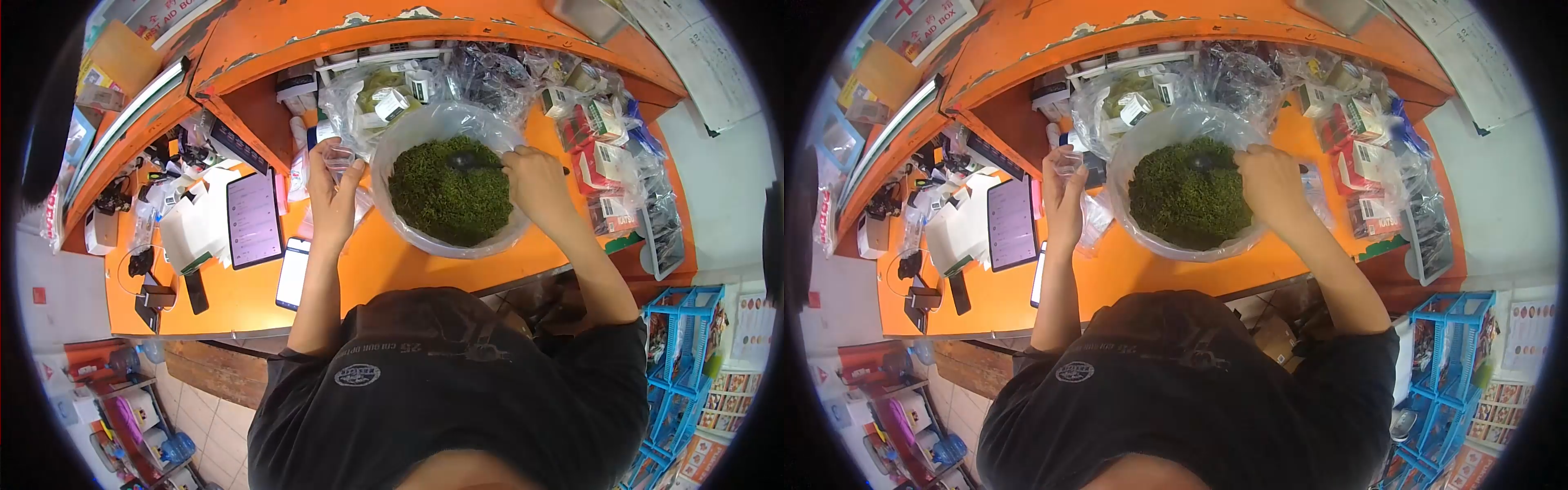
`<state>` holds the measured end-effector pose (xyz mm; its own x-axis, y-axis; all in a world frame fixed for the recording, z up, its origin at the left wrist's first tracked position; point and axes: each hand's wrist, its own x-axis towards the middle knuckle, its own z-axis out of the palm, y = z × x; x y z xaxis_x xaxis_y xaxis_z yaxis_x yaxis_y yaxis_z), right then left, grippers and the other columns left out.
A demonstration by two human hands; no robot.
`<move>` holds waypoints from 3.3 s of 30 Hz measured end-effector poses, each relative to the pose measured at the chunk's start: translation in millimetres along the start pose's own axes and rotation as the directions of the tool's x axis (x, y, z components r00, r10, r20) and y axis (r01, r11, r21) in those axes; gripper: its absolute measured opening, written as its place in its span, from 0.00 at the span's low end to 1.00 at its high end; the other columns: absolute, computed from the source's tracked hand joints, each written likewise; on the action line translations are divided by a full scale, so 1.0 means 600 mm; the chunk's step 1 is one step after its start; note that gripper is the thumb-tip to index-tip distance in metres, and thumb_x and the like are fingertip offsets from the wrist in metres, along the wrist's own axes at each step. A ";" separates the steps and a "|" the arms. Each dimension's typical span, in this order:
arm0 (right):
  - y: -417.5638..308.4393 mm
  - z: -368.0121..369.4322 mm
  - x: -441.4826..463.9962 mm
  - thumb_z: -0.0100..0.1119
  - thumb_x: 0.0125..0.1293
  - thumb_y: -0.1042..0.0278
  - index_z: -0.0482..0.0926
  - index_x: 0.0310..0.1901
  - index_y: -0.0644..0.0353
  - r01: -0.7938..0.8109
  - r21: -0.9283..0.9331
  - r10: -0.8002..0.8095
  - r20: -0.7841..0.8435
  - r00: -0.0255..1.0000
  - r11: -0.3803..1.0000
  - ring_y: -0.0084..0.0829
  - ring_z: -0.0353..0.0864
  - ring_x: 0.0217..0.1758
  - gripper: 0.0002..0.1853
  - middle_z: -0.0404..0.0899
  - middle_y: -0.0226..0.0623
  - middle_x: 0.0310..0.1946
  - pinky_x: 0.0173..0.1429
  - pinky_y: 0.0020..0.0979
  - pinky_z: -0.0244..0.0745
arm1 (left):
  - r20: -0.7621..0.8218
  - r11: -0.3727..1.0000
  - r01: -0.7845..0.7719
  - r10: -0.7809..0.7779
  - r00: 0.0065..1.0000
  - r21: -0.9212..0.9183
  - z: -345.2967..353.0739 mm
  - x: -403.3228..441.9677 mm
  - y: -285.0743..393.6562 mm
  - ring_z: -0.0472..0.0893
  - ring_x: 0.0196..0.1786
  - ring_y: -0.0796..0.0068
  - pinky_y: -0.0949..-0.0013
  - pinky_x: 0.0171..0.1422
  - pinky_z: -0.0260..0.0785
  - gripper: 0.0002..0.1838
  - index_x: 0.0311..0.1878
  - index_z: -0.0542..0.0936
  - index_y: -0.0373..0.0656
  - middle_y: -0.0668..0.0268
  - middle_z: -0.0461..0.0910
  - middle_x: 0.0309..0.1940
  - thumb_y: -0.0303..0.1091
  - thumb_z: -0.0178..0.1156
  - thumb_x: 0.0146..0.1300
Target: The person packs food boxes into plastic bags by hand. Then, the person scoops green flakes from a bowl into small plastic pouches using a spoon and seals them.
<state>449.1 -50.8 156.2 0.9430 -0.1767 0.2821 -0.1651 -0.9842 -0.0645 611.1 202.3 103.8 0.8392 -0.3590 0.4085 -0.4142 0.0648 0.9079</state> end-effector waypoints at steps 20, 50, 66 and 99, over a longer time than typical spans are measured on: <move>-0.085 0.017 0.030 0.59 0.53 0.72 0.85 0.30 0.59 0.148 0.242 -0.230 0.358 0.905 0.959 0.46 0.81 0.36 0.06 0.82 0.43 0.29 0.41 0.44 0.75 | 0.122 1.000 0.017 -0.018 0.992 0.015 0.004 -0.008 0.017 0.71 0.50 0.71 0.69 0.57 0.64 0.29 0.58 0.61 0.32 0.57 0.70 0.47 0.29 0.62 0.55; 0.082 -0.062 0.033 0.62 0.56 0.77 0.82 0.33 0.70 -0.107 0.619 0.029 0.135 0.990 0.778 0.18 0.78 0.28 0.05 0.81 0.32 0.24 0.34 0.22 0.72 | 0.759 0.897 0.442 -0.271 0.592 -0.025 0.145 0.056 0.009 0.74 0.45 0.77 0.74 0.51 0.68 0.26 0.58 0.67 0.36 0.65 0.74 0.44 0.25 0.62 0.56; -0.024 -0.078 -0.006 0.63 0.54 0.71 0.79 0.28 0.62 -0.205 0.397 0.268 -0.111 0.957 0.895 0.45 0.79 0.36 0.05 0.78 0.43 0.28 0.39 0.42 0.72 | 0.704 0.869 0.487 -0.296 0.646 -0.082 0.140 0.045 0.013 0.74 0.50 0.73 0.71 0.58 0.67 0.28 0.60 0.62 0.38 0.59 0.71 0.51 0.26 0.61 0.57; -0.049 0.021 0.018 0.57 0.60 0.80 0.80 0.37 0.65 0.080 0.758 0.132 -0.215 0.968 0.648 0.32 0.79 0.35 0.05 0.79 0.38 0.31 0.41 0.29 0.73 | 0.333 0.995 0.052 -0.019 0.943 -0.090 0.129 0.021 0.034 0.77 0.42 0.72 0.69 0.47 0.68 0.16 0.54 0.75 0.38 0.59 0.79 0.41 0.25 0.61 0.61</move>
<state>467.5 -23.7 149.2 0.8286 -0.3036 0.4705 0.1878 -0.6409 -0.7443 585.8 127.1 120.0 0.6815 -0.6499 0.3365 -0.3370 0.1295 0.9326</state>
